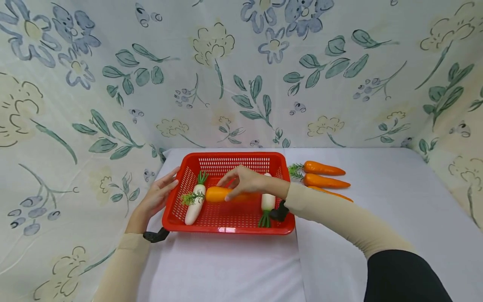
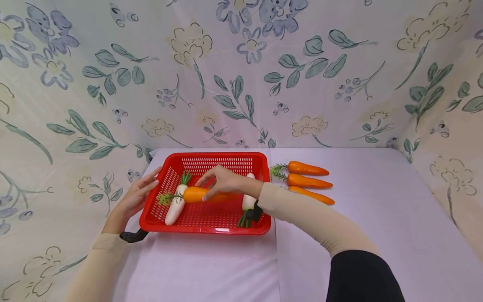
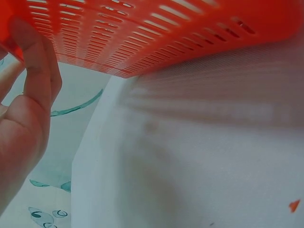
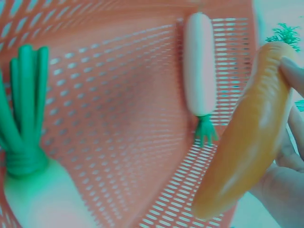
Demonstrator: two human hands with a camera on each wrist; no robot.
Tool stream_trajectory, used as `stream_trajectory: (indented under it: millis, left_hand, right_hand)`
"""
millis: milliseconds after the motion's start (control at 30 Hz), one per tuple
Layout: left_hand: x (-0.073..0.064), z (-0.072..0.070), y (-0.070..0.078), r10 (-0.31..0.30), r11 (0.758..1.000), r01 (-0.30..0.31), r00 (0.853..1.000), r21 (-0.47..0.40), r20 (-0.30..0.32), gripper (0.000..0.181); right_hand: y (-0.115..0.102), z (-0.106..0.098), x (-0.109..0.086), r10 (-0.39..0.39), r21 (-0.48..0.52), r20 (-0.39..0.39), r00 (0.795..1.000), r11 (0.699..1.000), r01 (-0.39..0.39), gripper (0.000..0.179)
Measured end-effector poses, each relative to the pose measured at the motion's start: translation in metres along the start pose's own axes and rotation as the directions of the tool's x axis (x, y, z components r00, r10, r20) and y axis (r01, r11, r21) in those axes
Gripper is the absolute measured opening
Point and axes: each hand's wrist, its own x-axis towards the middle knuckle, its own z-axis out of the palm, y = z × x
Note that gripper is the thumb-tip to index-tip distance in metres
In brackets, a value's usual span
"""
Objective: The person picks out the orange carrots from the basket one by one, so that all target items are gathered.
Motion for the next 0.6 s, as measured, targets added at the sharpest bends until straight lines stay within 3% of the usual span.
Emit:
stream_trajectory:
  millis: [267, 600]
  left_hand:
    - [0.001, -0.001, 0.001, -0.013, 1.000, 0.013, 1.000, 0.008, -0.006, 0.058]
    - [0.001, -0.001, 0.000, -0.027, 1.000, 0.027, 1.000, 0.009, -0.007, 0.059]
  right_hand:
    - [-0.017, -0.015, -0.023, -0.005, -0.009, -0.045, 0.999, 1.000, 0.005, 0.040]
    - [-0.015, -0.038, -0.061, -0.003, -0.018, -0.098, 0.995, 1.000, 0.001, 0.041]
